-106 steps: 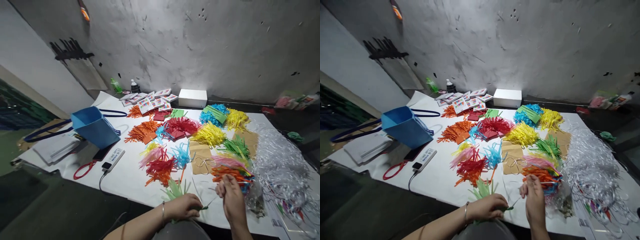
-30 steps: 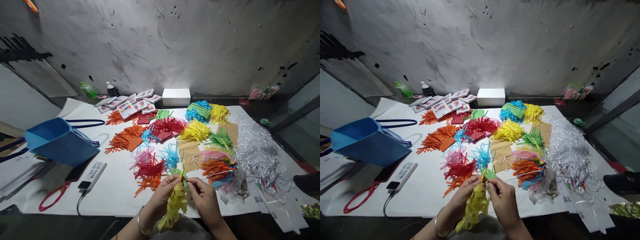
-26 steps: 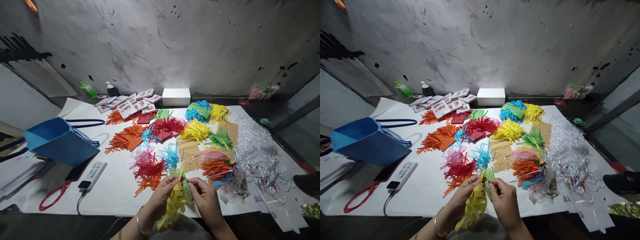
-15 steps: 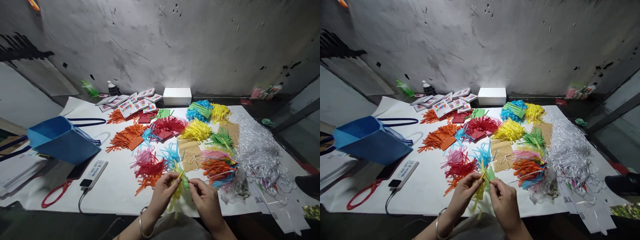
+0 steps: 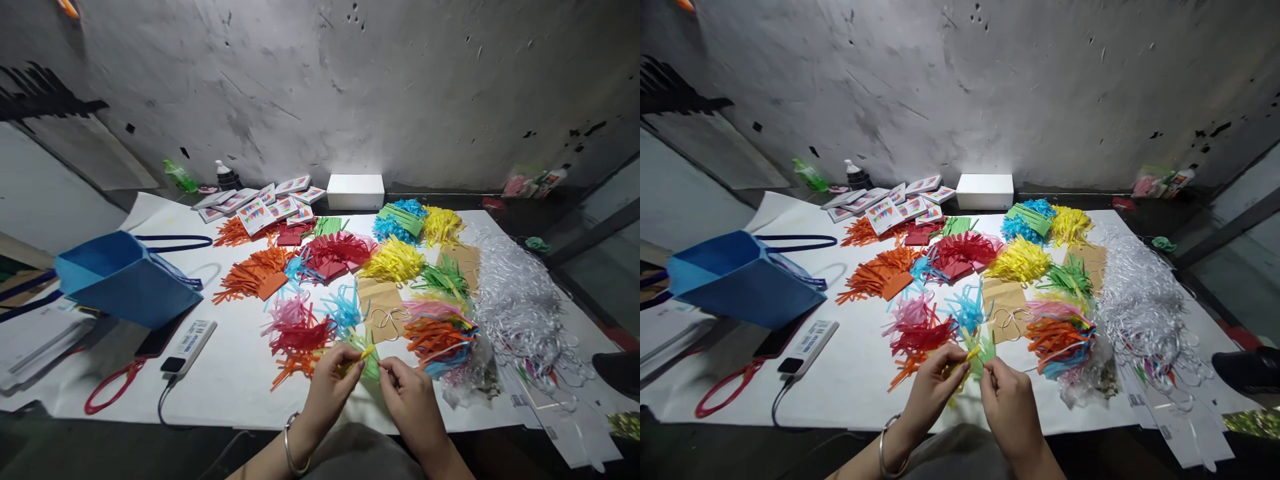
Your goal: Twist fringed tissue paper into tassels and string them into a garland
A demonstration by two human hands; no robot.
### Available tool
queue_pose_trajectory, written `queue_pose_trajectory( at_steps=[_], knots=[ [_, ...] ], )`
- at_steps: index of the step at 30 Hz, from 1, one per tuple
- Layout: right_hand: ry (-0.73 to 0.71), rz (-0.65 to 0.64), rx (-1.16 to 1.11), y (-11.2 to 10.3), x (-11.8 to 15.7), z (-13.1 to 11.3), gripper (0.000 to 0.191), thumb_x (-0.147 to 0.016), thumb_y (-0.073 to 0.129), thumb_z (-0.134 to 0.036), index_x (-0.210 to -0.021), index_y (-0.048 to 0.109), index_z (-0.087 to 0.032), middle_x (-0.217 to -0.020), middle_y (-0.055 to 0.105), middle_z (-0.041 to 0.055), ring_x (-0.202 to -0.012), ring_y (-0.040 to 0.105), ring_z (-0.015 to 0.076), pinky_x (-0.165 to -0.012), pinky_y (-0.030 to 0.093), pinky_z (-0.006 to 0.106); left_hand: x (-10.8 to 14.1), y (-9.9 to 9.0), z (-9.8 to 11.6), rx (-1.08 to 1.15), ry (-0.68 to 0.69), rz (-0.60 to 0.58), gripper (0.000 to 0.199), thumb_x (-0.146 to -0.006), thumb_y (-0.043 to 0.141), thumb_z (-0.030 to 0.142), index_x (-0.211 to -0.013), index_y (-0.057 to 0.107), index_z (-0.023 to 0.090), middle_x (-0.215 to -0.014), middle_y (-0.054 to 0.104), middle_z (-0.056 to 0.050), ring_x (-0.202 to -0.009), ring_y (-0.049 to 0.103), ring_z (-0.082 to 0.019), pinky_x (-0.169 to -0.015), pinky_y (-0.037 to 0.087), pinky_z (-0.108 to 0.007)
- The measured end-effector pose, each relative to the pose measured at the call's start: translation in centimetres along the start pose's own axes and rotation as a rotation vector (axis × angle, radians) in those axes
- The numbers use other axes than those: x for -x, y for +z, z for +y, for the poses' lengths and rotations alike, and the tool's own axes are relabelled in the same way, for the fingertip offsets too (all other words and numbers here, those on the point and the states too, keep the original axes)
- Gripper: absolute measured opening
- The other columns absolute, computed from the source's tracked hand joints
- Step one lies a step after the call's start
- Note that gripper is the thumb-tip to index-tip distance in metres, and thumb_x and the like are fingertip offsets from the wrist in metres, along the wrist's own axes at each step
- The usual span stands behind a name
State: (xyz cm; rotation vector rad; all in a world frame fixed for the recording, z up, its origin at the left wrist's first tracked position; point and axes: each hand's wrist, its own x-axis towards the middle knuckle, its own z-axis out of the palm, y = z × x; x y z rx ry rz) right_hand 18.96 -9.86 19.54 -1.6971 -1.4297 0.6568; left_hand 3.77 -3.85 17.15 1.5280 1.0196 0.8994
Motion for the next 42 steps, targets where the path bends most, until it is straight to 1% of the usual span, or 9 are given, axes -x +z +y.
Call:
queue_pose_trajectory(
  at_steps=[8, 13, 16, 19, 22, 25, 29, 34, 42],
  knots=[
    [0.426, -0.169, -0.628, 1.2, -0.4, 0.9, 0.041, -0.078, 0.062, -0.056, -0.082, 0.058, -0.016, -0.060, 0.062, -0.0009, -0.031, 0.047, 0.0077, -0.030, 0.030, 0.017, 0.3, 0.1, 0.1, -0.047, 0.106, -0.068, 0.006, -0.084, 0.061, 0.024, -0.083, 0.065, 0.020, -0.083, 0.064, -0.006, -0.080, 0.059, -0.019, -0.074, 0.046, -0.029],
    [0.472, -0.199, -0.878, 2.0, -0.4, 1.8, 0.062, -0.071, 0.070, -0.057, -0.113, 0.052, -0.015, -0.059, 0.060, -0.0039, -0.035, 0.053, 0.0109, -0.032, 0.040, 0.019, 0.4, 0.3, -0.5, -0.029, 0.104, -0.118, 0.009, -0.085, 0.060, 0.026, -0.080, 0.064, 0.019, -0.081, 0.063, -0.006, -0.078, 0.059, -0.019, -0.073, 0.045, -0.028],
    [0.463, -0.268, -0.820, 2.5, -0.4, 3.2, 0.051, -0.073, 0.067, -0.059, -0.095, 0.060, -0.014, -0.057, 0.058, -0.0033, -0.034, 0.049, 0.0091, -0.032, 0.037, 0.019, 0.5, 0.8, -1.7, -0.047, 0.073, -0.145, 0.010, -0.085, 0.059, 0.025, -0.079, 0.064, 0.019, -0.078, 0.063, -0.006, -0.075, 0.058, -0.017, -0.071, 0.043, -0.027],
    [0.348, -0.128, -0.568, 2.5, -0.5, 5.1, 0.042, -0.072, 0.068, -0.057, -0.075, 0.064, -0.015, -0.066, 0.061, 0.0017, -0.055, 0.059, 0.0142, -0.046, 0.045, 0.022, 1.0, 1.6, -3.5, -0.088, 0.015, -0.175, 0.009, -0.082, 0.061, 0.025, -0.080, 0.067, 0.019, -0.078, 0.065, -0.005, -0.075, 0.058, -0.017, -0.070, 0.043, -0.026],
    [0.308, 0.093, -0.476, 1.7, -0.6, 6.7, 0.037, -0.074, 0.068, -0.053, -0.076, 0.067, -0.016, -0.077, 0.065, 0.0049, -0.077, 0.062, 0.0192, -0.067, 0.050, 0.027, 1.8, 2.4, -5.6, -0.129, -0.014, -0.411, 0.011, -0.077, 0.067, 0.028, -0.083, 0.072, 0.021, -0.079, 0.068, -0.005, -0.074, 0.061, -0.018, -0.067, 0.044, -0.025],
    [0.398, 0.162, -0.577, 0.5, -0.5, 7.5, 0.038, -0.075, 0.067, -0.053, -0.084, 0.068, -0.016, -0.065, 0.061, 0.0004, -0.061, 0.058, 0.0153, -0.061, 0.049, 0.026, 1.2, 2.4, -7.6, -0.183, 0.073, -0.610, 0.015, -0.076, 0.068, 0.031, -0.088, 0.074, 0.023, -0.086, 0.070, -0.005, -0.077, 0.063, -0.019, -0.068, 0.045, -0.026],
    [0.448, 0.085, -0.576, -0.2, 0.2, 8.1, 0.045, -0.068, 0.071, -0.056, -0.087, 0.070, -0.015, -0.060, 0.059, -0.0005, -0.045, 0.050, 0.0119, -0.045, 0.042, 0.024, -3.7, -0.4, -9.6, -0.486, -0.061, -0.022, 0.017, -0.085, 0.055, 0.023, -0.082, 0.071, 0.020, -0.086, 0.069, -0.005, -0.084, 0.063, -0.019, -0.078, 0.046, -0.028],
    [0.471, -0.037, -0.547, 0.7, 1.2, 8.4, 0.048, -0.068, 0.068, -0.061, -0.085, 0.069, -0.016, -0.056, 0.058, -0.0011, -0.038, 0.042, 0.0089, -0.038, 0.030, 0.022, -11.0, -7.2, -11.5, -0.632, -0.254, 0.344, 0.030, -0.085, 0.049, 0.018, -0.111, 0.062, 0.013, -0.124, 0.056, -0.018, -0.120, 0.045, -0.029, -0.099, 0.034, -0.043],
    [0.452, -0.027, -0.477, 2.1, 2.3, 8.7, 0.049, -0.066, 0.065, -0.067, -0.071, 0.066, -0.018, -0.049, 0.056, -0.0015, -0.030, 0.035, 0.0071, -0.036, 0.021, 0.021, -12.0, -14.2, -11.1, -0.556, -0.380, 0.454, 0.020, -0.081, 0.049, 0.018, -0.089, 0.066, 0.013, -0.091, 0.069, -0.013, -0.097, 0.059, -0.029, -0.085, 0.042, -0.040]
  ],
)
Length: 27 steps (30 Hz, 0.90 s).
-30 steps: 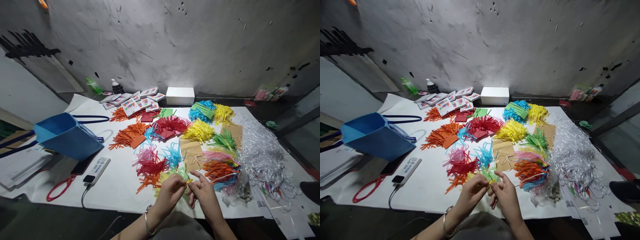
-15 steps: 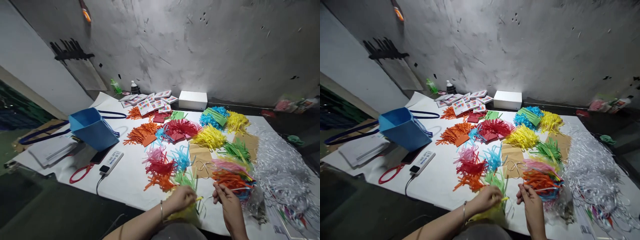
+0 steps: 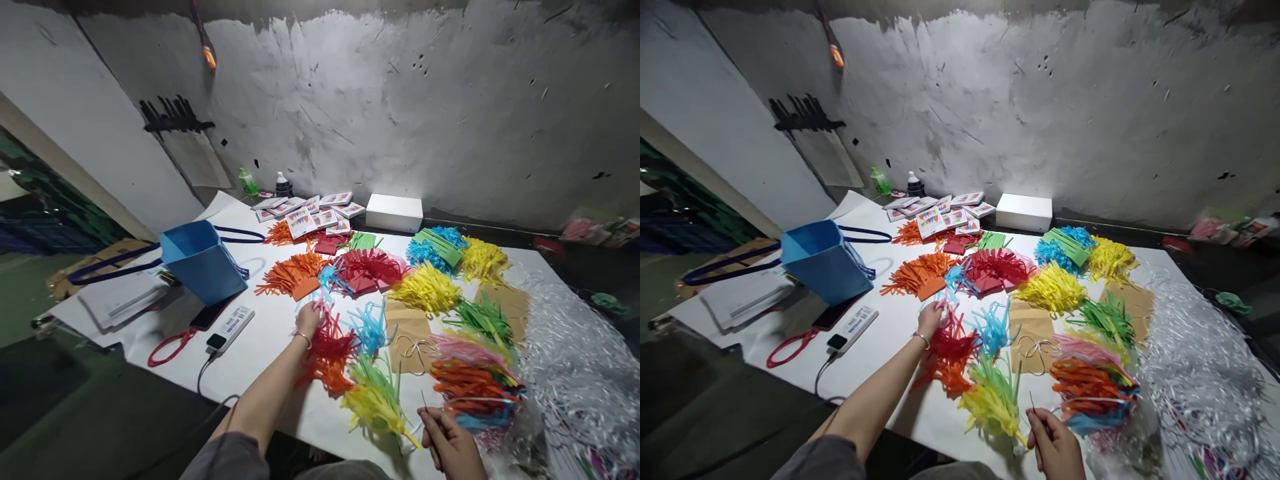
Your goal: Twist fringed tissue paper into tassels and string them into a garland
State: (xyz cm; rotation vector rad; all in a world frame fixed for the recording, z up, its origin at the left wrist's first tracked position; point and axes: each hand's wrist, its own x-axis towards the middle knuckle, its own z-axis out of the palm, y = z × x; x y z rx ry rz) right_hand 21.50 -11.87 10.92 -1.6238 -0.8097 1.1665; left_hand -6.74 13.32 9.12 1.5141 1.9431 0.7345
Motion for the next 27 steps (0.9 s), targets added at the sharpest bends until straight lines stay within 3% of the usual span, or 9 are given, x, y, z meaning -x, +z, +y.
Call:
queue_pose_trajectory(
  at_steps=[4, 10, 12, 15, 18, 20, 22, 24, 27],
  knots=[
    [0.003, -0.024, -0.010, 0.7, -0.1, -1.2, 0.050, -0.066, 0.065, -0.067, -0.076, 0.067, -0.018, -0.051, 0.058, -0.0010, -0.033, 0.038, 0.0090, -0.037, 0.025, 0.022, 3.2, -1.1, 2.4, 0.140, 0.217, -0.081, 0.026, -0.081, 0.047, 0.017, -0.098, 0.066, 0.017, -0.100, 0.070, -0.005, -0.094, 0.061, -0.020, -0.085, 0.045, -0.029],
    [-0.136, -0.122, -0.213, 2.3, -1.0, -7.1, 0.055, -0.079, 0.065, -0.052, -0.120, 0.054, -0.016, -0.062, 0.061, -0.0015, -0.046, 0.049, 0.0103, -0.047, 0.039, 0.022, 12.8, -0.1, 6.6, 0.391, 0.734, -0.409, 0.023, -0.082, 0.052, 0.014, -0.093, 0.070, 0.020, -0.091, 0.069, -0.007, -0.088, 0.061, -0.020, -0.081, 0.047, -0.032],
    [-0.174, -0.159, -0.249, 2.5, -1.5, -8.3, 0.049, -0.082, 0.063, -0.048, -0.118, 0.054, -0.016, -0.063, 0.060, -0.0023, -0.046, 0.049, 0.0091, -0.047, 0.039, 0.021, 15.2, 0.4, 7.2, 0.362, 0.793, -0.461, 0.023, -0.083, 0.052, 0.014, -0.097, 0.070, 0.021, -0.094, 0.069, -0.008, -0.090, 0.061, -0.021, -0.081, 0.047, -0.033],
    [-0.204, -0.182, -0.191, 2.5, -1.9, -8.5, 0.033, -0.084, 0.061, -0.047, -0.093, 0.061, -0.015, -0.061, 0.059, -0.0018, -0.045, 0.048, 0.0074, -0.046, 0.037, 0.019, 17.1, 0.4, 7.5, 0.246, 0.840, -0.488, 0.028, -0.084, 0.054, 0.016, -0.108, 0.067, 0.023, -0.107, 0.066, -0.010, -0.102, 0.057, -0.024, -0.092, 0.042, -0.039],
    [-0.229, -0.142, -0.076, 2.5, -1.6, -7.7, 0.032, -0.086, 0.059, -0.047, -0.084, 0.061, -0.015, -0.059, 0.058, -0.0013, -0.046, 0.047, 0.0071, -0.045, 0.036, 0.019, 18.0, 0.0, 8.1, 0.221, 0.787, -0.505, 0.045, -0.083, 0.059, 0.021, -0.128, 0.055, 0.025, -0.127, 0.057, -0.011, -0.118, 0.047, -0.027, -0.104, 0.033, -0.045],
    [-0.214, -0.159, -0.065, 2.7, -1.3, -7.1, 0.033, -0.086, 0.059, -0.047, -0.092, 0.062, -0.015, -0.060, 0.058, -0.0014, -0.047, 0.047, 0.0076, -0.045, 0.036, 0.019, 18.4, 0.1, 8.6, 0.296, 0.683, -0.557, 0.037, -0.085, 0.059, 0.028, -0.122, 0.059, 0.024, -0.119, 0.062, -0.011, -0.112, 0.052, -0.026, -0.101, 0.036, -0.043],
    [-0.190, -0.182, -0.113, 2.9, -1.1, -6.8, 0.037, -0.085, 0.059, -0.048, -0.104, 0.058, -0.016, -0.061, 0.059, -0.0019, -0.047, 0.048, 0.0082, -0.046, 0.037, 0.019, 18.7, 0.6, 9.1, 0.444, 0.499, -0.660, 0.025, -0.087, 0.057, 0.035, -0.103, 0.068, 0.020, -0.096, 0.068, -0.009, -0.092, 0.059, -0.022, -0.088, 0.044, -0.036],
    [-0.176, -0.146, -0.154, 2.9, -0.9, -6.6, 0.038, -0.085, 0.059, -0.048, -0.108, 0.053, -0.017, -0.062, 0.060, -0.0025, -0.047, 0.048, 0.0084, -0.046, 0.038, 0.019, 18.9, 1.3, 9.4, 0.670, 0.253, -0.778, 0.027, -0.086, 0.059, 0.040, -0.092, 0.070, 0.016, -0.081, 0.068, -0.006, -0.075, 0.059, -0.018, -0.072, 0.046, -0.029],
    [-0.162, -0.081, -0.115, 2.4, -0.5, -6.7, 0.031, -0.085, 0.059, -0.048, -0.090, 0.055, -0.018, -0.060, 0.060, -0.0022, -0.043, 0.046, 0.0072, -0.042, 0.034, 0.018, 18.9, 2.1, 9.6, 1.005, -0.066, -0.910, 0.028, -0.078, 0.070, 0.039, -0.088, 0.069, 0.012, -0.075, 0.066, -0.005, -0.066, 0.058, -0.014, -0.062, 0.043, -0.023]
  ],
)
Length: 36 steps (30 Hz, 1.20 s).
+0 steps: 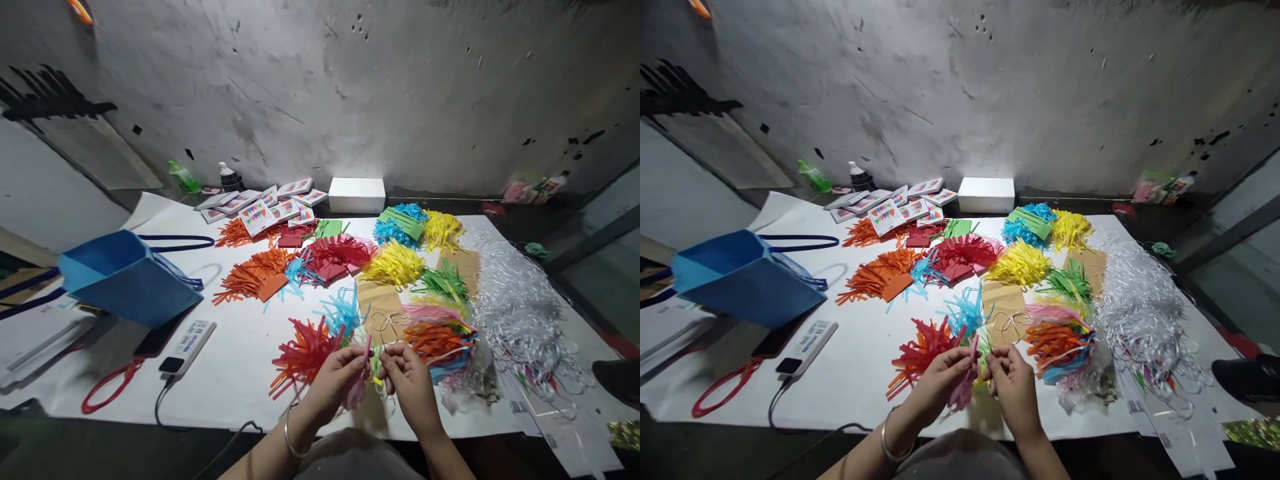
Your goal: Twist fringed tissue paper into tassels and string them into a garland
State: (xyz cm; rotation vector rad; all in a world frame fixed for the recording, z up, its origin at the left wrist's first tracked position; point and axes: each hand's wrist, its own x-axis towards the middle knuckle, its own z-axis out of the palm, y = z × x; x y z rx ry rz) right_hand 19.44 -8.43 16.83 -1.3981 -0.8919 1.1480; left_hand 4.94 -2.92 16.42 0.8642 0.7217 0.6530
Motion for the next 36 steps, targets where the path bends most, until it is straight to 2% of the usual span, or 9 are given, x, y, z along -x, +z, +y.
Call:
queue_pose_trajectory(
  at_steps=[4, 11, 14, 20, 22, 26, 31, 33, 36],
  knots=[
    [-0.022, -0.040, 0.125, -0.5, 1.0, -0.8, 0.031, -0.086, 0.058, -0.046, -0.074, 0.056, -0.018, -0.052, 0.055, -0.0033, -0.039, 0.041, 0.0065, -0.039, 0.029, 0.018, 0.1, 0.0, 0.0, 0.227, -0.080, -0.015, 0.024, -0.074, 0.076, 0.030, -0.086, 0.070, 0.011, -0.076, 0.067, -0.005, -0.066, 0.060, -0.012, -0.065, 0.044, -0.022],
    [-0.081, -0.026, 0.283, -0.2, 1.4, -2.0, 0.028, -0.086, 0.055, -0.039, -0.067, 0.055, -0.018, -0.049, 0.051, -0.0037, -0.044, 0.049, 0.0095, -0.045, 0.034, 0.019, 0.3, 0.0, -0.2, 0.171, -0.083, -0.052, 0.024, -0.077, 0.073, 0.031, -0.090, 0.070, 0.012, -0.073, 0.067, -0.005, -0.065, 0.060, -0.013, -0.064, 0.043, -0.022],
    [-0.080, -0.003, 0.358, -0.3, 1.3, -2.2, 0.028, -0.085, 0.054, -0.035, -0.062, 0.051, -0.019, -0.045, 0.047, -0.0052, -0.041, 0.045, 0.0089, -0.042, 0.030, 0.019, 0.4, -0.1, 0.0, 0.015, -0.043, -0.003, 0.025, -0.076, 0.073, 0.035, -0.089, 0.072, 0.013, -0.076, 0.066, -0.004, -0.067, 0.057, -0.012, -0.063, 0.041, -0.021],
    [0.019, -0.074, 0.361, -0.4, 1.2, -2.2, 0.025, -0.083, 0.055, -0.033, -0.061, 0.050, -0.020, -0.043, 0.047, -0.0061, -0.037, 0.044, 0.0084, -0.040, 0.030, 0.018, 0.9, -0.5, 0.5, -0.606, 0.236, -0.023, 0.025, -0.087, 0.059, 0.037, -0.091, 0.073, 0.017, -0.085, 0.067, -0.007, -0.081, 0.058, -0.018, -0.074, 0.043, -0.027],
    [0.077, -0.078, 0.305, -0.5, 1.0, -1.9, 0.022, -0.083, 0.056, -0.039, -0.075, 0.056, -0.019, -0.047, 0.054, -0.0053, -0.035, 0.044, 0.0084, -0.037, 0.030, 0.018, 1.1, -0.6, 0.4, -0.751, 0.308, -0.053, 0.025, -0.089, 0.055, 0.035, -0.093, 0.072, 0.018, -0.087, 0.068, -0.008, -0.082, 0.059, -0.019, -0.076, 0.044, -0.028],
    [0.148, -0.135, 0.148, -0.7, 0.6, -0.8, 0.045, -0.080, 0.059, -0.052, -0.109, 0.054, -0.017, -0.055, 0.059, -0.0047, -0.034, 0.045, 0.0092, -0.036, 0.033, 0.019, 1.6, -0.4, 0.1, -0.915, 0.386, -0.087, 0.023, -0.092, 0.050, 0.029, -0.097, 0.070, 0.020, -0.090, 0.067, -0.009, -0.084, 0.059, -0.019, -0.076, 0.044, -0.028],
    [0.005, -0.118, 0.232, -1.3, 0.1, 1.2, 0.041, -0.078, 0.060, -0.057, -0.068, 0.062, -0.017, -0.065, 0.060, 0.0021, -0.059, 0.056, 0.0141, -0.053, 0.044, 0.022, 1.5, -0.3, -1.9, -1.044, 0.411, -0.102, 0.026, -0.093, 0.045, 0.026, -0.102, 0.068, 0.020, -0.091, 0.065, -0.009, -0.085, 0.058, -0.019, -0.075, 0.044, -0.027],
    [-0.063, -0.042, 0.259, -1.9, 0.0, 2.0, 0.041, -0.079, 0.061, -0.056, -0.066, 0.065, -0.017, -0.072, 0.062, 0.0044, -0.073, 0.059, 0.0181, -0.066, 0.047, 0.025, 1.3, -0.5, -3.3, -1.069, 0.402, -0.148, 0.026, -0.093, 0.045, 0.026, -0.100, 0.069, 0.020, -0.090, 0.066, -0.010, -0.086, 0.059, -0.020, -0.075, 0.044, -0.027],
    [-0.004, 0.114, 0.186, -3.4, 0.1, 3.3, 0.040, -0.080, 0.060, -0.055, -0.074, 0.069, -0.017, -0.068, 0.063, 0.0028, -0.071, 0.059, 0.0185, -0.070, 0.047, 0.028, 0.9, -1.0, -5.5, -1.083, 0.365, -0.389, 0.023, -0.091, 0.049, 0.028, -0.095, 0.071, 0.022, -0.081, 0.068, -0.007, -0.075, 0.060, -0.018, -0.067, 0.043, -0.025]
  ],
)
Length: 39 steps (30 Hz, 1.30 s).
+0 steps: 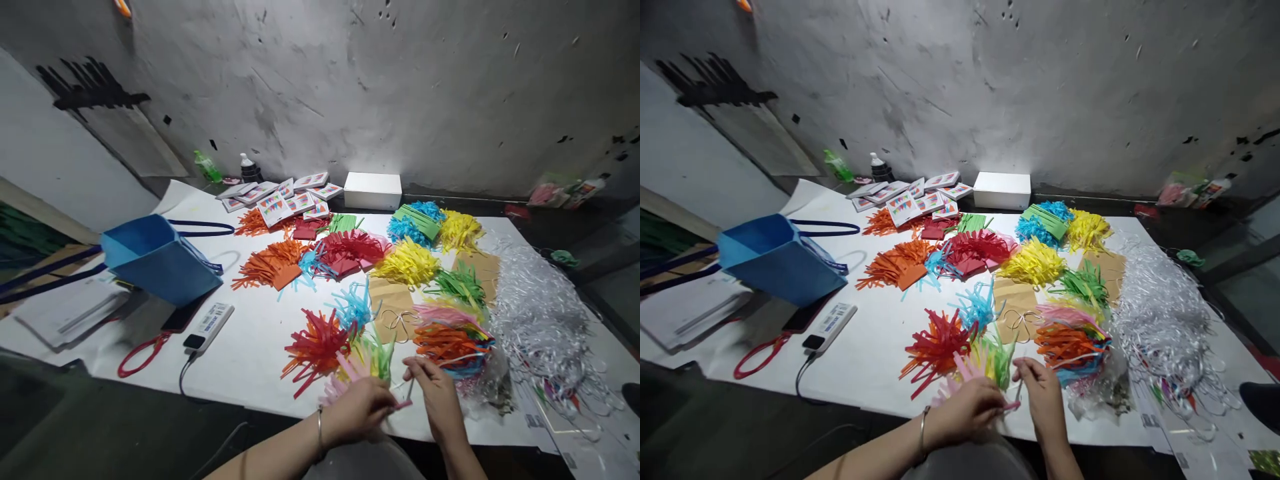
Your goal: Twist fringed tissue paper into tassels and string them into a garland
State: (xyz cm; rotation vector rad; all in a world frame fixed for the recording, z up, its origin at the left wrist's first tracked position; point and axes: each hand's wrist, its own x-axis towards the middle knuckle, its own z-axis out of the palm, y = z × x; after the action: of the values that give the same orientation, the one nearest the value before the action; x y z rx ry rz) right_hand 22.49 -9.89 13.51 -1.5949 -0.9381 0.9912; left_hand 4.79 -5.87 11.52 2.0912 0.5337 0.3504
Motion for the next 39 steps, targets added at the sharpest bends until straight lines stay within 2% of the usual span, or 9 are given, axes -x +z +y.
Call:
queue_pose_trajectory(
  at_steps=[2, 4, 8, 13, 18, 22, 25, 31, 39],
  knots=[
    [0.055, 0.106, -0.062, -1.1, 0.0, 0.8, 0.041, -0.078, 0.063, -0.056, -0.083, 0.071, -0.016, -0.059, 0.058, -0.0003, -0.061, 0.056, 0.0161, -0.065, 0.047, 0.027, -0.1, 0.7, -1.1, 0.023, 0.066, -0.131, 0.018, -0.087, 0.055, 0.028, -0.092, 0.072, 0.023, -0.075, 0.068, -0.005, -0.068, 0.059, -0.017, -0.061, 0.041, -0.024],
    [0.115, 0.157, -0.124, -2.1, -0.1, 1.3, 0.048, -0.075, 0.065, -0.058, -0.094, 0.070, -0.015, -0.051, 0.051, -0.0042, -0.049, 0.047, 0.0129, -0.051, 0.041, 0.025, -0.6, 0.6, -2.3, 0.007, 0.019, -0.061, 0.018, -0.087, 0.054, 0.027, -0.092, 0.071, 0.023, -0.077, 0.069, -0.005, -0.068, 0.060, -0.018, -0.061, 0.041, -0.024],
    [0.208, 0.194, -0.171, -3.7, 0.1, 1.3, 0.057, -0.070, 0.069, -0.060, -0.103, 0.068, -0.014, -0.046, 0.041, -0.0077, -0.041, 0.036, 0.0101, -0.038, 0.026, 0.022, -2.0, -2.5, -5.3, -0.270, -0.459, 0.349, 0.027, -0.092, 0.043, 0.025, -0.096, 0.069, 0.019, -0.096, 0.068, -0.011, -0.092, 0.059, -0.024, -0.080, 0.041, -0.033],
    [0.165, 0.171, -0.127, -4.9, 0.4, 1.2, 0.056, -0.074, 0.063, -0.061, -0.105, 0.065, -0.014, -0.053, 0.044, -0.0063, -0.045, 0.037, 0.0098, -0.041, 0.029, 0.022, -1.5, -7.4, -9.0, -0.413, -0.738, 0.360, 0.015, -0.080, 0.056, 0.016, -0.082, 0.070, 0.011, -0.088, 0.067, -0.018, -0.099, 0.054, -0.037, -0.087, 0.033, -0.050],
    [0.178, 0.064, -0.016, -4.3, 0.4, 2.0, 0.061, -0.076, 0.058, -0.065, -0.107, 0.064, -0.012, -0.053, 0.042, -0.0064, -0.043, 0.034, 0.0098, -0.041, 0.024, 0.022, 0.6, -8.8, -8.2, -0.300, -0.621, 0.435, 0.024, -0.084, 0.052, 0.019, -0.102, 0.068, 0.018, -0.097, 0.069, -0.010, -0.095, 0.058, -0.024, -0.085, 0.040, -0.036],
    [0.058, -0.071, 0.017, -1.1, 0.4, -0.1, 0.055, -0.081, 0.054, -0.061, -0.107, 0.064, -0.013, -0.053, 0.045, -0.0056, -0.045, 0.040, 0.0113, -0.045, 0.031, 0.023, 0.9, -7.7, -3.4, 0.041, -0.278, 0.566, 0.031, -0.083, 0.053, 0.018, -0.110, 0.067, 0.023, -0.097, 0.068, -0.007, -0.091, 0.060, -0.021, -0.082, 0.044, -0.031],
    [-0.056, -0.159, 0.036, 1.4, 0.6, -3.1, 0.047, -0.088, 0.048, -0.055, -0.109, 0.063, -0.015, -0.055, 0.048, -0.0044, -0.049, 0.045, 0.0126, -0.050, 0.037, 0.023, 0.4, -6.3, 0.4, 0.099, -0.147, 0.525, 0.027, -0.081, 0.058, 0.018, -0.106, 0.069, 0.025, -0.090, 0.069, -0.006, -0.087, 0.059, -0.021, -0.081, 0.044, -0.032],
    [-0.209, -0.173, 0.140, 2.8, 0.8, -5.1, 0.036, -0.092, 0.047, -0.047, -0.086, 0.065, -0.018, -0.057, 0.052, -0.0026, -0.053, 0.050, 0.0120, -0.052, 0.039, 0.021, 0.5, -4.7, 2.1, 0.079, -0.171, 0.520, 0.028, -0.075, 0.061, 0.013, -0.100, 0.069, 0.023, -0.087, 0.067, -0.007, -0.083, 0.057, -0.022, -0.077, 0.043, -0.032],
    [-0.188, -0.236, 0.156, 2.4, 1.3, -4.3, 0.033, -0.092, 0.046, -0.045, -0.097, 0.065, -0.018, -0.058, 0.057, -0.0019, -0.049, 0.053, 0.0121, -0.049, 0.040, 0.020, 1.3, -4.5, 1.7, 0.075, -0.185, 0.444, 0.024, -0.076, 0.060, 0.015, -0.096, 0.071, 0.023, -0.086, 0.068, -0.007, -0.081, 0.056, -0.021, -0.076, 0.042, -0.031]
  ],
)
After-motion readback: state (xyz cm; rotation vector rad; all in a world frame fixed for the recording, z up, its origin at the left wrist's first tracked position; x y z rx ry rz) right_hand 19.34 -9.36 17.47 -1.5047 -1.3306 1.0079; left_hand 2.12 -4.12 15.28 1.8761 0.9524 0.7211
